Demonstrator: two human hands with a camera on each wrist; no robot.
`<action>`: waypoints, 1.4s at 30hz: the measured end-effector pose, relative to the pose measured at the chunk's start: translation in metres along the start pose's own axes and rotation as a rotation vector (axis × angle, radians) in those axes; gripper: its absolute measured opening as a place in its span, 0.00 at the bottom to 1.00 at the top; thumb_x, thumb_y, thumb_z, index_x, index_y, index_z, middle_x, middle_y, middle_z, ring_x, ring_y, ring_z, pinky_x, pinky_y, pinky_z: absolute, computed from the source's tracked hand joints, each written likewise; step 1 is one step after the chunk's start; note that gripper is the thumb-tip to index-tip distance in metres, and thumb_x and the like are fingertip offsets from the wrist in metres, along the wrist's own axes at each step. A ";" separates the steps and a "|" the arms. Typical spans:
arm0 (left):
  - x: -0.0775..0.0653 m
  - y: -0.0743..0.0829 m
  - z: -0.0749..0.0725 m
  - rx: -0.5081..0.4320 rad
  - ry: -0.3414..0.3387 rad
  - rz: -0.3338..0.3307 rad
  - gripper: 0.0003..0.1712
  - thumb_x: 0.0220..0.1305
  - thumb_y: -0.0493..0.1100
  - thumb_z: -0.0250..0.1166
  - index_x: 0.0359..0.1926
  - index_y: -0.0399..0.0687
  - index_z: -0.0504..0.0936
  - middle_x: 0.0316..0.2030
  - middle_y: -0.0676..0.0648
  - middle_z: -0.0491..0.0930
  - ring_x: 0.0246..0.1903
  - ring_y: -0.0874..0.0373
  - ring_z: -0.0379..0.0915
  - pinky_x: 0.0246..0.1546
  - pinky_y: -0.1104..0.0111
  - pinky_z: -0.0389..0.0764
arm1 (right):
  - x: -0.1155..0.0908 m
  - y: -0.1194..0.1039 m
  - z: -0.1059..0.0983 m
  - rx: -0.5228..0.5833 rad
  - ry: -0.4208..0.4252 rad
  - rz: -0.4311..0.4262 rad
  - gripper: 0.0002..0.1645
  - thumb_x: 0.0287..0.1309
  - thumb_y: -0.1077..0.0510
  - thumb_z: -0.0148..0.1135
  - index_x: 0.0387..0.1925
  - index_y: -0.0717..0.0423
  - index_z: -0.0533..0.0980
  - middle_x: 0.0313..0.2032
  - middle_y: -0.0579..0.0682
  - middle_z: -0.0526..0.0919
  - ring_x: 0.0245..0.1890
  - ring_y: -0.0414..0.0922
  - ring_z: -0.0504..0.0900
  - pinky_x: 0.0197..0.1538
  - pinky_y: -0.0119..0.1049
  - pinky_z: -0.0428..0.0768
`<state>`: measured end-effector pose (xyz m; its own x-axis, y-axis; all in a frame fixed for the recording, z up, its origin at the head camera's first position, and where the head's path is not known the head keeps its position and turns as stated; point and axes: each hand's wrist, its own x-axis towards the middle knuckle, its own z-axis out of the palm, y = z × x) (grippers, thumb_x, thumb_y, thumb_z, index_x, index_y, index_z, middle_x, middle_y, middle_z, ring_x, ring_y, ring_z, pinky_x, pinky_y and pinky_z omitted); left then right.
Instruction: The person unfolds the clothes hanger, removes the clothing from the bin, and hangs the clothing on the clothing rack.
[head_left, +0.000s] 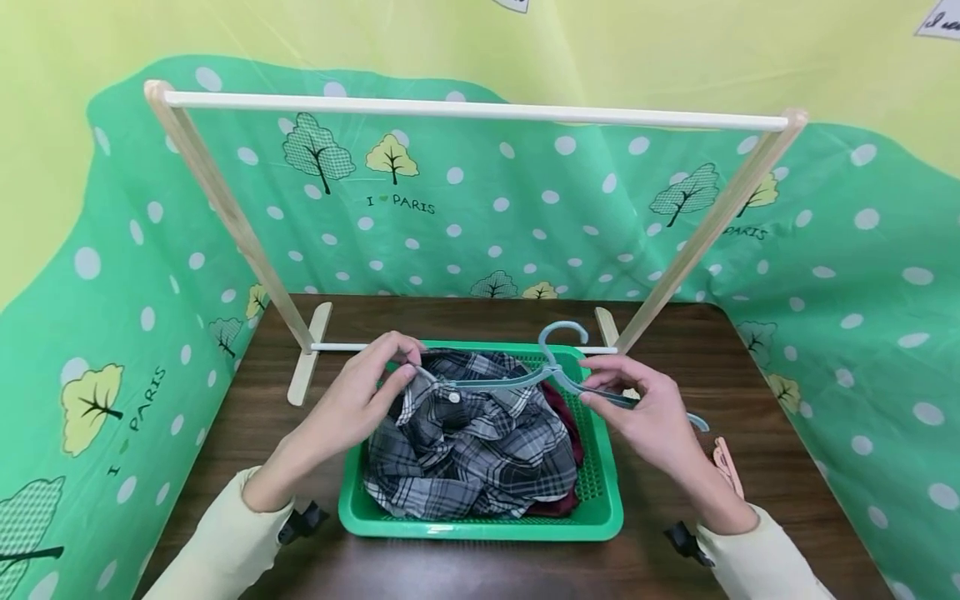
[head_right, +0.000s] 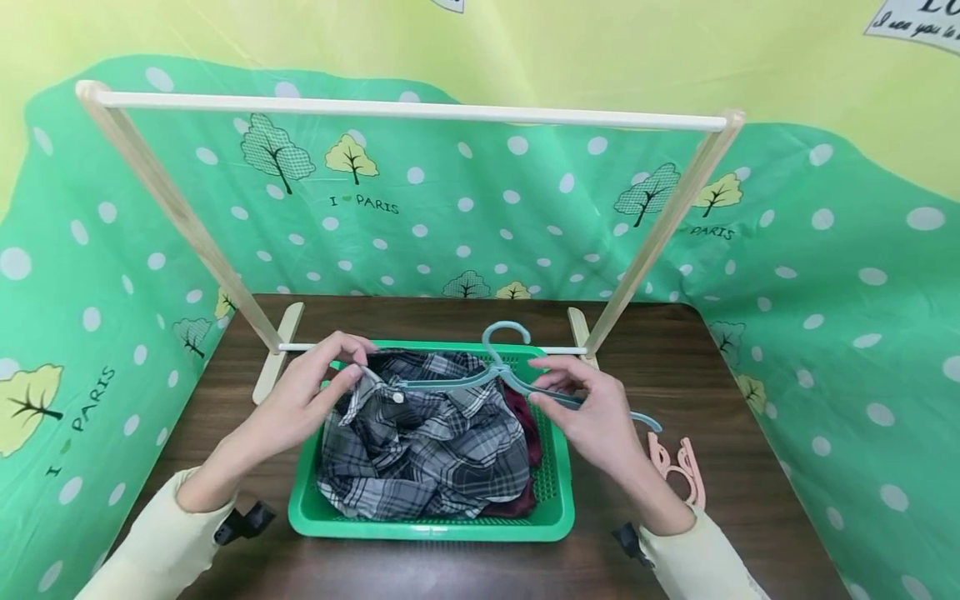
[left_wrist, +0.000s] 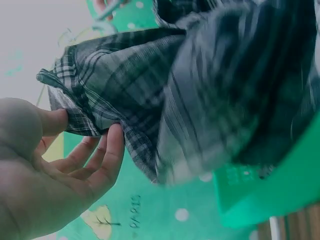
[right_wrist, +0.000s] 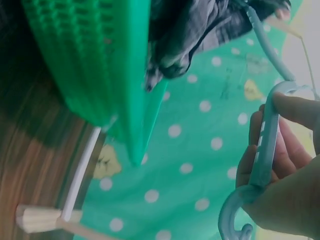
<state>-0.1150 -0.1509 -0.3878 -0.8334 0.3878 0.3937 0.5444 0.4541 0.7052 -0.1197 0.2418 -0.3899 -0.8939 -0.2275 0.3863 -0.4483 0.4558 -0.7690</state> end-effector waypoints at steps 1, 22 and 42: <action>0.001 0.003 0.001 0.002 0.000 0.004 0.04 0.89 0.41 0.57 0.51 0.46 0.76 0.59 0.44 0.82 0.55 0.54 0.80 0.54 0.56 0.81 | 0.000 -0.002 0.003 0.000 0.005 -0.009 0.25 0.60 0.74 0.80 0.56 0.55 0.89 0.38 0.50 0.93 0.39 0.37 0.87 0.48 0.25 0.80; 0.008 0.041 0.018 -0.028 0.034 0.077 0.06 0.86 0.34 0.58 0.49 0.50 0.77 0.65 0.46 0.81 0.69 0.50 0.77 0.56 0.56 0.81 | 0.002 -0.023 0.037 0.072 0.001 0.015 0.22 0.60 0.74 0.79 0.56 0.60 0.88 0.38 0.51 0.93 0.38 0.39 0.87 0.46 0.27 0.80; 0.011 0.048 0.036 0.109 0.039 0.075 0.19 0.80 0.38 0.70 0.66 0.46 0.79 0.59 0.48 0.84 0.51 0.55 0.79 0.53 0.57 0.84 | 0.003 -0.037 0.053 0.092 0.045 -0.060 0.25 0.57 0.74 0.81 0.55 0.55 0.89 0.38 0.47 0.94 0.37 0.41 0.87 0.47 0.28 0.81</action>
<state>-0.0947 -0.0959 -0.3704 -0.7918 0.3938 0.4668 0.6107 0.5105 0.6053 -0.1057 0.1784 -0.3877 -0.8655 -0.2120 0.4539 -0.5009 0.3612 -0.7865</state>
